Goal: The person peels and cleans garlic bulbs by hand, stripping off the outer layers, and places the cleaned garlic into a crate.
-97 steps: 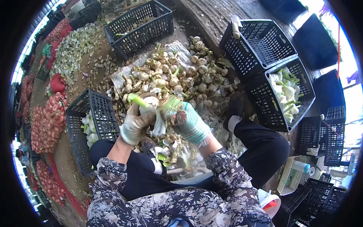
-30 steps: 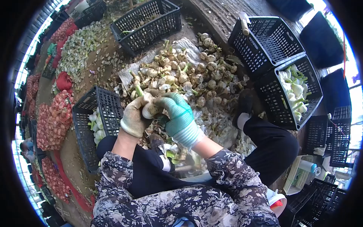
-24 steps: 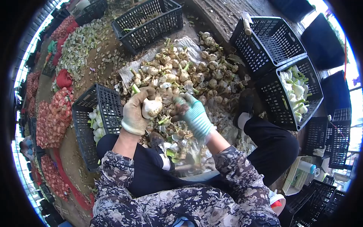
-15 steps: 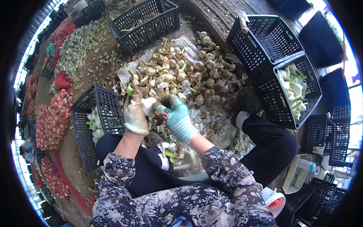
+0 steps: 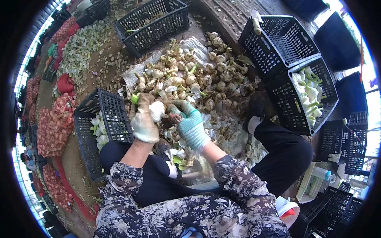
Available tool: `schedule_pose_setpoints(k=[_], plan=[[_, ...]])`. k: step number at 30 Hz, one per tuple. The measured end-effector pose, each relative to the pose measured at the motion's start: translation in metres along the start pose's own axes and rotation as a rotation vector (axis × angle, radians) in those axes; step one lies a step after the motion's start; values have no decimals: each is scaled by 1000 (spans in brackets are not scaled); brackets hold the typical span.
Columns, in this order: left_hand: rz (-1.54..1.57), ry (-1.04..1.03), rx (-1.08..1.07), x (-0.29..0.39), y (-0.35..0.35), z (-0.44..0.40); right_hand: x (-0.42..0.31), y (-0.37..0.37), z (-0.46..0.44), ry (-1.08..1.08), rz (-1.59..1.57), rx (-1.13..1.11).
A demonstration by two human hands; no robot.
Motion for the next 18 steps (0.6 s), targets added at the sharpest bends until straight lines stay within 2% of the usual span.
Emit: schedule_pose_setpoints(k=[1,2,3,4,6,7,8,10,12,14,15,16,18], plan=[[4,-38,-22,1,1,-3,-8,1,3,60,125,-23],[9,-77,-44,1,2,-5,-5,-1,5,-35,110,-22],[-118,-204,-109,7,-2,-4,-8,-7,9,-128,94,-23],[-250,-388,-149,17,-8,0,-6,-11,11,-221,77,-23],[-514,-758,-228,32,-26,14,-7,-7,7,-103,267,46],[-510,-606,-228,30,-25,14,-6,-4,5,-45,361,80],[-499,-621,-245,31,-26,14,-7,-3,3,14,456,112],[-476,-646,-282,36,-28,14,-10,-2,4,85,447,128],[-117,-325,-311,24,-28,5,-11,-1,4,127,421,138],[140,64,-301,8,-23,2,21,22,-17,-95,225,168],[163,66,-341,1,-19,-5,41,47,-22,-169,592,214],[325,213,-250,2,-25,-1,48,55,-22,-75,631,126],[376,274,-537,4,-29,-5,62,57,-15,38,1077,-300]])
Point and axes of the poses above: each hand's wrist, its own z-axis away from the middle knuckle, its own y-axis out of the back of the hand, x = y × z, the point moved 7 cm from there along -z, towards the middle knuckle, and after that the axes turned 2 degrees about z, right-handed, at the moved point
